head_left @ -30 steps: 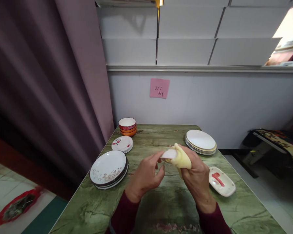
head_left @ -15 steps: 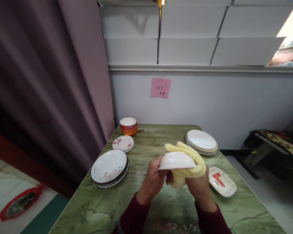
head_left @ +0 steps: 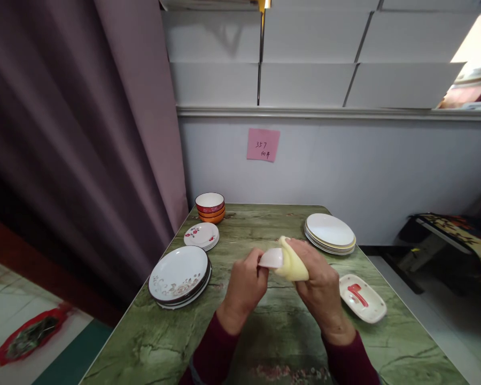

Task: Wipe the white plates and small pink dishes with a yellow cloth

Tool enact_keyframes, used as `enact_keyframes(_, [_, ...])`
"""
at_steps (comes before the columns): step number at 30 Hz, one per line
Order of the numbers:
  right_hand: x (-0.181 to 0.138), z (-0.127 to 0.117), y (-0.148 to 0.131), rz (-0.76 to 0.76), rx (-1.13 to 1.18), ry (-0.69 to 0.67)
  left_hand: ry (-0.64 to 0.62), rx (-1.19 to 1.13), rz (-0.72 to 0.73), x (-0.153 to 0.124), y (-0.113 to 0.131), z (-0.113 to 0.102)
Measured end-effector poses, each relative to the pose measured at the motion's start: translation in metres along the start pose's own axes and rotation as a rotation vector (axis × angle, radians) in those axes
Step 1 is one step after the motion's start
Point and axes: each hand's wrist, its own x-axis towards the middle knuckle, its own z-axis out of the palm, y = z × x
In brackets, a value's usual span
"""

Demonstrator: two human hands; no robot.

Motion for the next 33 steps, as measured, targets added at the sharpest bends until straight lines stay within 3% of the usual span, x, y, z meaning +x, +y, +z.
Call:
enact_keyframes(3, [0.0, -0.004, -0.003, -0.088, -0.061, -0.026, -0.038, 0.083, 0.032, -0.002, 0.0, 0.002])
enact_keyframes(6, [-0.001, -0.001, -0.005, -0.054, 0.063, 0.088, 0.031, -0.045, 0.039, -0.003, 0.003, 0.005])
enact_keyframes(8, [-0.003, 0.005, -0.006, 0.065, 0.208, 0.174, 0.034, -0.242, -0.009, -0.005, 0.006, 0.009])
enact_keyframes(12, [-0.01, 0.02, -0.006, 0.453, 0.512, 0.304, -0.042, -0.788, -0.214, -0.009, 0.013, 0.028])
enact_keyframes(14, [-0.012, 0.023, -0.007, 0.6, 0.644, 0.272, -0.041, -0.951, -0.267, -0.011, 0.014, 0.038])
enact_keyframes(17, [-0.01, 0.019, -0.011, 0.674, 0.717, 0.165, -0.106, -0.96, -0.288, -0.01, 0.011, 0.043])
enact_keyframes(21, [-0.003, 0.006, -0.013, 0.48, 0.494, 0.164, -0.131, -0.627, -0.28, -0.003, 0.005, 0.025])
enact_keyframes(24, [0.002, -0.004, -0.011, 0.208, 0.248, 0.109, -0.016, -0.337, -0.148, 0.0, 0.005, 0.006])
enact_keyframes(27, [0.004, -0.013, -0.009, -0.016, 0.054, -0.003, -0.018, -0.154, -0.033, 0.0, 0.006, -0.004])
enact_keyframes(30, [0.006, -0.019, -0.011, -0.105, -0.063, -0.065, -0.081, -0.088, 0.057, -0.004, 0.007, -0.003])
enact_keyframes(33, [0.005, -0.019, -0.012, -0.085, 0.007, 0.012, -0.025, -0.181, 0.055, -0.007, 0.01, 0.005])
